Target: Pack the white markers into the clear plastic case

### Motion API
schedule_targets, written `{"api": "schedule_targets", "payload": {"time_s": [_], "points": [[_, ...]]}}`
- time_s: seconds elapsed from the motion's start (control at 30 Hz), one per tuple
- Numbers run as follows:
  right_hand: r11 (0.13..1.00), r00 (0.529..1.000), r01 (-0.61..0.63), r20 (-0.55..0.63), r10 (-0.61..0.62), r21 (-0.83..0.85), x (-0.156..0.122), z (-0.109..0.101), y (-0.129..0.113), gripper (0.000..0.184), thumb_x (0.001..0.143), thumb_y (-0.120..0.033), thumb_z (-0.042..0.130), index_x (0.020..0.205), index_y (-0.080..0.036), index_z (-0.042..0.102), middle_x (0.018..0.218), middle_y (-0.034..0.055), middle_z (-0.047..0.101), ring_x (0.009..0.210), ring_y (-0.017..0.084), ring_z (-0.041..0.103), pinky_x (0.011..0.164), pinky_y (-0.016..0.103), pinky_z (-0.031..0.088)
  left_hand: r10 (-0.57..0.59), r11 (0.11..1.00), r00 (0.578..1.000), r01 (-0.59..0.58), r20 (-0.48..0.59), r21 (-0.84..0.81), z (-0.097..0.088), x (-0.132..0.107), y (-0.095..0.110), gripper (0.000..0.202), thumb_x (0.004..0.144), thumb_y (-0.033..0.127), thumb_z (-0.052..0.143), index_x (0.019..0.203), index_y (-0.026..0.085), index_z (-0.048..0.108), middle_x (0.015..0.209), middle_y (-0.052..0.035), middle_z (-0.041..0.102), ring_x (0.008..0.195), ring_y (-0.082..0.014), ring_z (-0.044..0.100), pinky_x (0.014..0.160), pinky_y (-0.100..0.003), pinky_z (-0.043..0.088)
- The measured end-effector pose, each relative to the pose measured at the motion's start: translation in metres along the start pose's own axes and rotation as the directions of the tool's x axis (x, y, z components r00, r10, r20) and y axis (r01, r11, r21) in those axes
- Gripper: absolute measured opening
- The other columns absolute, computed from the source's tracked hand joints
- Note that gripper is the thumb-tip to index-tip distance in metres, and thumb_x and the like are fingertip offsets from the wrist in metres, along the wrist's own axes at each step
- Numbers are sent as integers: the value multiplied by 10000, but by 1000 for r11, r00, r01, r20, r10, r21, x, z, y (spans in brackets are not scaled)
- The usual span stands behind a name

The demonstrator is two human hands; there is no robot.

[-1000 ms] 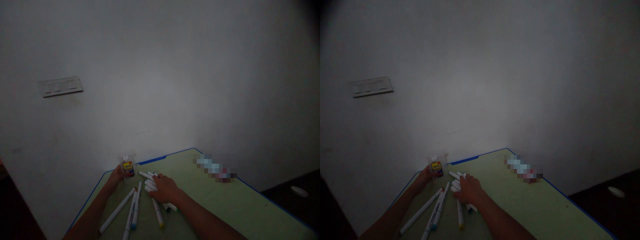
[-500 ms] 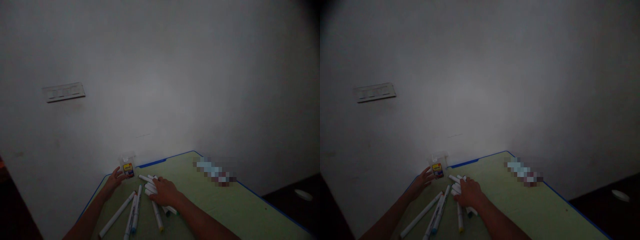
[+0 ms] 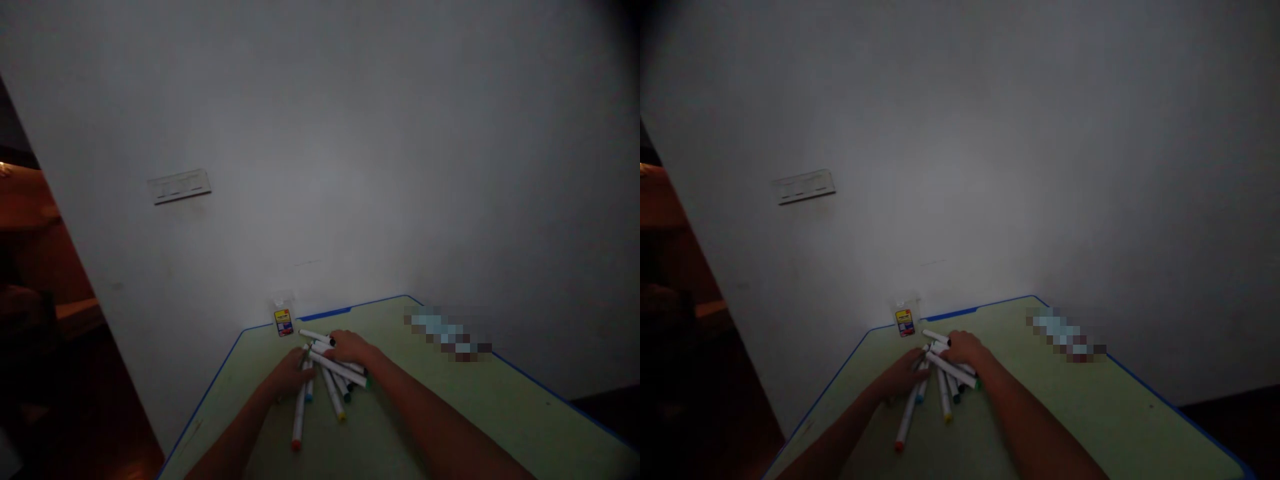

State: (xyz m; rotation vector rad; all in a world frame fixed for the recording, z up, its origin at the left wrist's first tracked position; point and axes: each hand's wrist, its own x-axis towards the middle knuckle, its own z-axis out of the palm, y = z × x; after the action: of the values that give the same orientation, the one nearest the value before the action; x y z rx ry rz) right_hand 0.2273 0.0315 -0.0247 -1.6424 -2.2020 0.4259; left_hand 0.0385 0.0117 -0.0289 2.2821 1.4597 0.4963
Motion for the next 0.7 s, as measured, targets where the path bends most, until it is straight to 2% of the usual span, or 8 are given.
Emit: {"api": "schedule_targets", "payload": {"time_s": [0.1, 0.17, 0.27, 0.33, 0.4, 0.5, 0.63, 0.7], "points": [[999, 1000, -1, -26, 1, 36, 5, 3, 7, 502, 582, -456, 626, 982, -156, 589, 957, 99, 619, 836, 232, 578, 630, 256, 412, 54, 999, 999, -54, -3, -5, -2, 18, 1, 391, 635, 198, 549, 1022, 159, 578, 1067, -64, 597, 1021, -246, 512, 920, -342, 365], [993, 999, 23, -25, -20, 114, 5, 5, 13, 490, 573, -458, 638, 955, -154, 602, 930, 77, 624, 818, 211, 574, 622, 238, 402, 72, 997, 997, -72, -31, -22, -2, 19, -3, 423, 647, 160, 521, 1069, 160, 543, 1116, -63, 569, 1056, -225, 489, 944, -331, 345], [974, 997, 63, 27, -70, 216, 1, 5, 19, 340, 658, -408, 585, 867, -144, 633, 823, 45, 637, 743, 175, 567, 585, 217, 382, 109, 991, 990, -115, -90, -66, 1, 12, -9, 497, 672, 122, 483, 1167, 159, 454, 1228, -73, 478, 1142, -188, 414, 1000, -302, 278], [971, 996, 61, 45, -74, 233, -1, 4, 19, 265, 724, -340, 520, 821, -127, 645, 766, 46, 636, 701, 161, 559, 560, 211, 367, 131, 986, 987, -139, -93, -94, 2, 8, -11, 463, 696, 163, 497, 1158, 160, 462, 1222, -77, 480, 1137, -186, 419, 998, -302, 283], [971, 996, 48, 61, -64, 236, -2, 3, 17, 240, 737, -283, 495, 775, -103, 650, 733, 60, 633, 676, 161, 552, 545, 212, 358, 121, 983, 990, -130, -75, -128, 3, 7, -10, 442, 723, 282, 525, 1146, 163, 476, 1219, -84, 481, 1129, -199, 427, 990, -314, 296], [953, 988, 73, 107, -108, 294, -3, 2, 13, 211, 696, -243, 535, 805, -102, 648, 756, 46, 635, 683, 156, 556, 559, 204, 373, 122, 984, 992, -124, -23, -126, 5, 6, -5, 600, 655, 420, 606, 1177, 165, 456, 1269, -102, 432, 1160, -245, 392, 988, -341, 294], [850, 954, 150, 152, -259, 505, -6, -1, 11, 456, 567, -174, 634, 1019, -137, 587, 880, 14, 633, 757, 154, 568, 620, 198, 409, 154, 986, 988, -153, 10, -59, 5, 4, -1, 692, 579, 367, 685, 1200, 186, 438, 1271, -95, 434, 1159, -275, 384, 975, -367, 304], [852, 948, 166, 159, -277, 496, -7, -3, 11, 511, 542, -162, 644, 1048, -145, 573, 893, 13, 632, 772, 159, 568, 629, 201, 412, 152, 988, 988, -152, 9, -28, 4, 4, -2, 633, 605, 303, 664, 1186, 175, 450, 1228, -93, 476, 1115, -255, 434, 950, -350, 335]]}}
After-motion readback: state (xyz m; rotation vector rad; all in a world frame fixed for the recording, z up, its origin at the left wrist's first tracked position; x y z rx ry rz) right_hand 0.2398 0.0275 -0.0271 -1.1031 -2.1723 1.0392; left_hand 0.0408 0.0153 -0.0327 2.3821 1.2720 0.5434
